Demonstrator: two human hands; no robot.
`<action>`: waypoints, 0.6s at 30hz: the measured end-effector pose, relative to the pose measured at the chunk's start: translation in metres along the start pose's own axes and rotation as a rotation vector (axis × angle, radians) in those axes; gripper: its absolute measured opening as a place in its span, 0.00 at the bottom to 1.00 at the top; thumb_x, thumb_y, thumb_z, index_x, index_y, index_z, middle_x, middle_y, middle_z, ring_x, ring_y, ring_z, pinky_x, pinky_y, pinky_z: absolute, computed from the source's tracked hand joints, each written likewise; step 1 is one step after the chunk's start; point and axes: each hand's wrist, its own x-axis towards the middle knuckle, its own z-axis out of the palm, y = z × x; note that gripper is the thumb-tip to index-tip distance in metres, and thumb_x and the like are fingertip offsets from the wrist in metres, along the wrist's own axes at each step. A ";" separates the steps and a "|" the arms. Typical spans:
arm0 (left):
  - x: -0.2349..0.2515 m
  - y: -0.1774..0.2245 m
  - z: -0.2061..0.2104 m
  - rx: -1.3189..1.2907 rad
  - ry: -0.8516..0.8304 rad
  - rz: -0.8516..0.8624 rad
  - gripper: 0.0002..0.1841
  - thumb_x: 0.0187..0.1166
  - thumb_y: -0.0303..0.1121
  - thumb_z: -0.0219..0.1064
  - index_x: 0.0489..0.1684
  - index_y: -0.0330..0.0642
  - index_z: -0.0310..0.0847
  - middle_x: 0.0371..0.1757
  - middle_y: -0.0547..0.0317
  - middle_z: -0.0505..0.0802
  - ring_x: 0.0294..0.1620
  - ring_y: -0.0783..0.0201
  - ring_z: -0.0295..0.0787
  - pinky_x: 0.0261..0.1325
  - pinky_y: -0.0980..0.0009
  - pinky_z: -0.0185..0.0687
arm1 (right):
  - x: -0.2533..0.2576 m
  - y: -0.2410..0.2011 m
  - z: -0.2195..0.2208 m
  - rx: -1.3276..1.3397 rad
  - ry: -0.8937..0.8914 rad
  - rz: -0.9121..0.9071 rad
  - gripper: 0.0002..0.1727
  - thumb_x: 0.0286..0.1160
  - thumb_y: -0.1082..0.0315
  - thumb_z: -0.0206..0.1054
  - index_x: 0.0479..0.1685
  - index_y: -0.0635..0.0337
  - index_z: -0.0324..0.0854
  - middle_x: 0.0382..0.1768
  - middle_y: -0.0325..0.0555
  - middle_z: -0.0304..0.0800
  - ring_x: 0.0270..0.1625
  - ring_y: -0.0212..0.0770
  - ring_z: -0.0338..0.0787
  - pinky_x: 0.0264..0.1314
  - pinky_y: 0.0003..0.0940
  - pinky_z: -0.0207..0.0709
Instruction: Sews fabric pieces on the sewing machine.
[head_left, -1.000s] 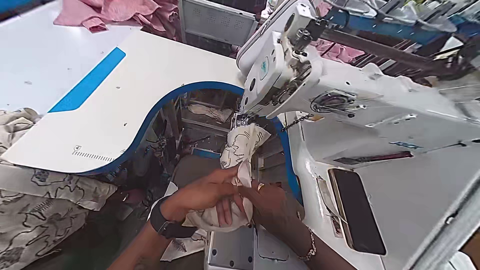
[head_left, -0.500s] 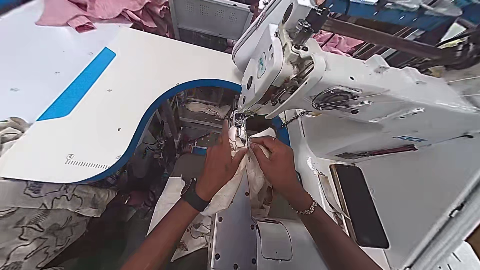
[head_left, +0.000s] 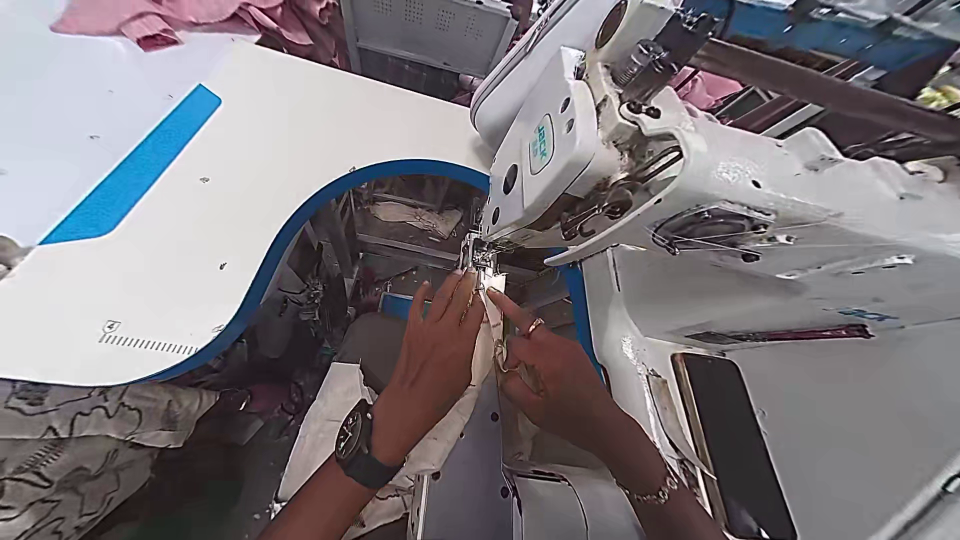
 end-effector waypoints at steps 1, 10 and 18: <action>-0.001 0.002 -0.002 -0.008 -0.024 -0.003 0.16 0.79 0.25 0.59 0.58 0.35 0.89 0.73 0.42 0.88 0.74 0.42 0.85 0.71 0.39 0.77 | -0.001 -0.002 -0.002 -0.028 -0.008 -0.005 0.08 0.57 0.67 0.66 0.19 0.60 0.77 0.79 0.58 0.80 0.25 0.35 0.86 0.20 0.32 0.72; -0.003 0.003 -0.004 -0.350 0.013 -0.077 0.20 0.75 0.20 0.61 0.66 0.26 0.79 0.68 0.34 0.88 0.74 0.39 0.84 0.74 0.55 0.81 | 0.019 0.001 0.019 0.584 0.056 0.194 0.10 0.69 0.66 0.68 0.25 0.62 0.83 0.83 0.61 0.71 0.73 0.26 0.80 0.66 0.19 0.76; 0.003 0.004 0.001 -0.383 -0.006 -0.100 0.18 0.69 0.15 0.62 0.58 0.31 0.83 0.75 0.31 0.83 0.77 0.35 0.80 0.75 0.50 0.79 | 0.018 -0.004 0.021 0.605 0.175 0.255 0.03 0.59 0.71 0.76 0.25 0.60 0.90 0.77 0.56 0.80 0.30 0.08 0.71 0.28 0.07 0.63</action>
